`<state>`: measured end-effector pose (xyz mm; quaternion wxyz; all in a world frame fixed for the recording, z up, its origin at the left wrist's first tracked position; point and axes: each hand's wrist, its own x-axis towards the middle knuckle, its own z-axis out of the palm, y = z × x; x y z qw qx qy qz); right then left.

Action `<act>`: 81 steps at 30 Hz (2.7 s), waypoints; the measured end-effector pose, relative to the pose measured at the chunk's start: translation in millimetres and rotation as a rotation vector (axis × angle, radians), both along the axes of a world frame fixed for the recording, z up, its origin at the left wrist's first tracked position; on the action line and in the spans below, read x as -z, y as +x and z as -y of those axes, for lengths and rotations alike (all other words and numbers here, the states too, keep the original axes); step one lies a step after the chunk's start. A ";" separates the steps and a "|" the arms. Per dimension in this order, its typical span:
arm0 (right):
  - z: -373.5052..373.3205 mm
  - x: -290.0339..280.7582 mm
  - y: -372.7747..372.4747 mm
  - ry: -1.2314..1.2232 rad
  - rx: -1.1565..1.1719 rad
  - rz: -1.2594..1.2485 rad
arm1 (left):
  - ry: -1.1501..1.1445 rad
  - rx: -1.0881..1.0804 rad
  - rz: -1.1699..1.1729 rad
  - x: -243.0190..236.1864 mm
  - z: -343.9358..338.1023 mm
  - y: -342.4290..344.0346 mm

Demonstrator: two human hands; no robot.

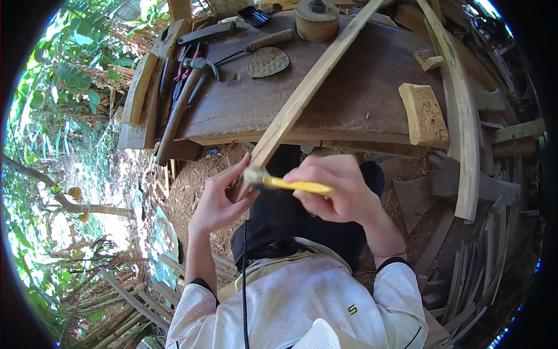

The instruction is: The person smooths a long wooden plank with a sanding block, then brushes off sawdust with a hand brush. The person then uses a chisel and hammer to carve a groove along the plank's edge. The plank remains on the workbench throughout.

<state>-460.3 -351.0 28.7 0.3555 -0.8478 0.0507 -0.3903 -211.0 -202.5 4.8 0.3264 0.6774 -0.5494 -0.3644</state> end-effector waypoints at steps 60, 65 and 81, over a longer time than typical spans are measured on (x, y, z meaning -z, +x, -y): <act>-19.8 14.9 -23.7 0.105 0.046 0.280 | 0.274 -0.431 -1.061 33.0 -12.0 -31.4; -21.8 9.8 -15.3 0.002 0.043 0.248 | 0.273 -0.346 -1.201 37.5 -10.1 -25.2; -1.7 22.1 -21.7 0.061 0.099 0.209 | 0.314 -0.342 -1.164 35.0 -18.7 -12.9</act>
